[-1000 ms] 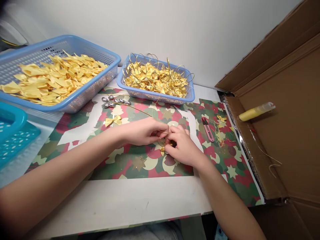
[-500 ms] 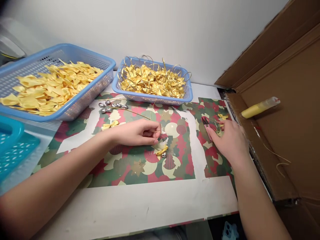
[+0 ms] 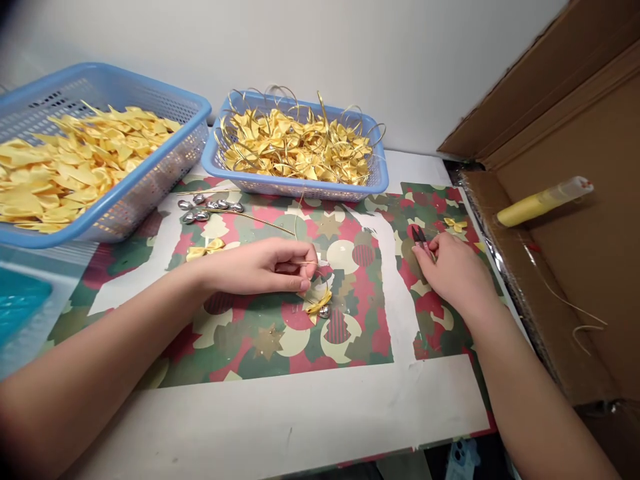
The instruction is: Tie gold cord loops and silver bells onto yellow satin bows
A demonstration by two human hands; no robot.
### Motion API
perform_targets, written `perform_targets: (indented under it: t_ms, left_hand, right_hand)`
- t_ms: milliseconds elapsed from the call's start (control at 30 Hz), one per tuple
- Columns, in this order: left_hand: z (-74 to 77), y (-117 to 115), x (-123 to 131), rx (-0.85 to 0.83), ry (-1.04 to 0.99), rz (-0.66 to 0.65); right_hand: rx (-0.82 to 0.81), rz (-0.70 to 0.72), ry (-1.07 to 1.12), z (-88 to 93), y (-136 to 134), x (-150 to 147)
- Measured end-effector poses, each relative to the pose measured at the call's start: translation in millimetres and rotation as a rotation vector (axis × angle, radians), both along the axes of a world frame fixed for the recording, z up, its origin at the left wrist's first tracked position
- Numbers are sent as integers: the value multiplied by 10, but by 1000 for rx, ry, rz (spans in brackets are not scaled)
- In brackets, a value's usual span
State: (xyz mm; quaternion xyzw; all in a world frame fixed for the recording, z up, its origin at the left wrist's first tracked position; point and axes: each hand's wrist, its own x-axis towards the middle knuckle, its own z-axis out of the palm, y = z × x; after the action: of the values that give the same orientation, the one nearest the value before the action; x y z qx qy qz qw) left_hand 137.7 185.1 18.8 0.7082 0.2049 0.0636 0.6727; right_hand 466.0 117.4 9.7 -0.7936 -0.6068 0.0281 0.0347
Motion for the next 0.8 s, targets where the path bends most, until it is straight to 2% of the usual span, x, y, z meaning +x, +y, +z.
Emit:
perform_targets:
  t_ms: [133,233,300,367,433,533,600,800]
  left_hand:
    - [-9,24,-6,-45,-24,-22]
    - [-29,49,-11,-45,-23,-38]
    - [-35,62,-13,-38,-20,-33]
    - [-33,70,-13,-32,-17,-31]
    - [-28,76,-11,-34,-16,-37]
    - [-26,82,-5,-33,-18,-47]
    - [-32,84,-2,-18,-18,-54]
    - [-55,87,-4,32,-5,-73]
  right_hand:
    - [-21,79,4,49,23,1]
    - [36,96,18,149,-18,-76]
    - [114,62,163,234,-81,-190]
    - [131,63,408,328,-163,-346]
    - [18,140,548,429,-247,-524]
    - [-293,304,510,555,-333,-777]
    - [-410,402,456,590,-354,-908]
    - [-373,557,189,513,-313,-1062]
